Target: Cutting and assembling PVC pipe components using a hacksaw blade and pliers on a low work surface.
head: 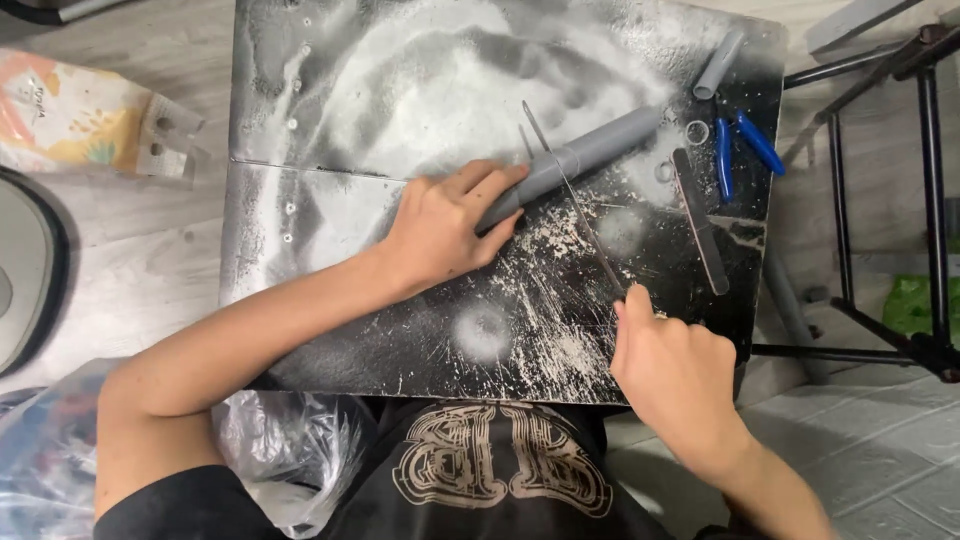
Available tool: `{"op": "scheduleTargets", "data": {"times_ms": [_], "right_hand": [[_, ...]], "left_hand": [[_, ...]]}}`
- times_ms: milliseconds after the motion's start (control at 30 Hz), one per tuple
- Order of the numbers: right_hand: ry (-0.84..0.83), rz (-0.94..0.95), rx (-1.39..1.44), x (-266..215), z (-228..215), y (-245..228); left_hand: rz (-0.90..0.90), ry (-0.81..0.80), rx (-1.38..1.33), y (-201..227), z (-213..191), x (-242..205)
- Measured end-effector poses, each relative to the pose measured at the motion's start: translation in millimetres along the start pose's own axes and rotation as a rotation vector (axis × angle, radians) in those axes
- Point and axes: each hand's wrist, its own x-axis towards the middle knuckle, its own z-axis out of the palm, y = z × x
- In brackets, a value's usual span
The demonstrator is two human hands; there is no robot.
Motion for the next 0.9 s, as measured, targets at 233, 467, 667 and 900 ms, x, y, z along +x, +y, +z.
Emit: {"op": "scheduleTargets", "data": {"times_ms": [233,467,667,900], "right_hand": [[0.244,-0.081,0.151,77.6,30.4,-19.7],[-0.092,0.004,0.122,25.4,7.0,-9.3],[0.037,-0.031,0.261,83.1,8.3,-24.0],[-0.087,0.024,0.105,22.7,-4.0,-9.8]], "left_hand": [[-0.033,-0.005,-0.047,5.8,-6.0,3.7],[-0.021,-0.065,-0.079,1.6,-1.4,2.5],[-0.032,-0.050,-0.092,3.5,-4.0,4.5],[-0.035,-0.010,-0.091,-3.7,-0.8,6.9]]}}
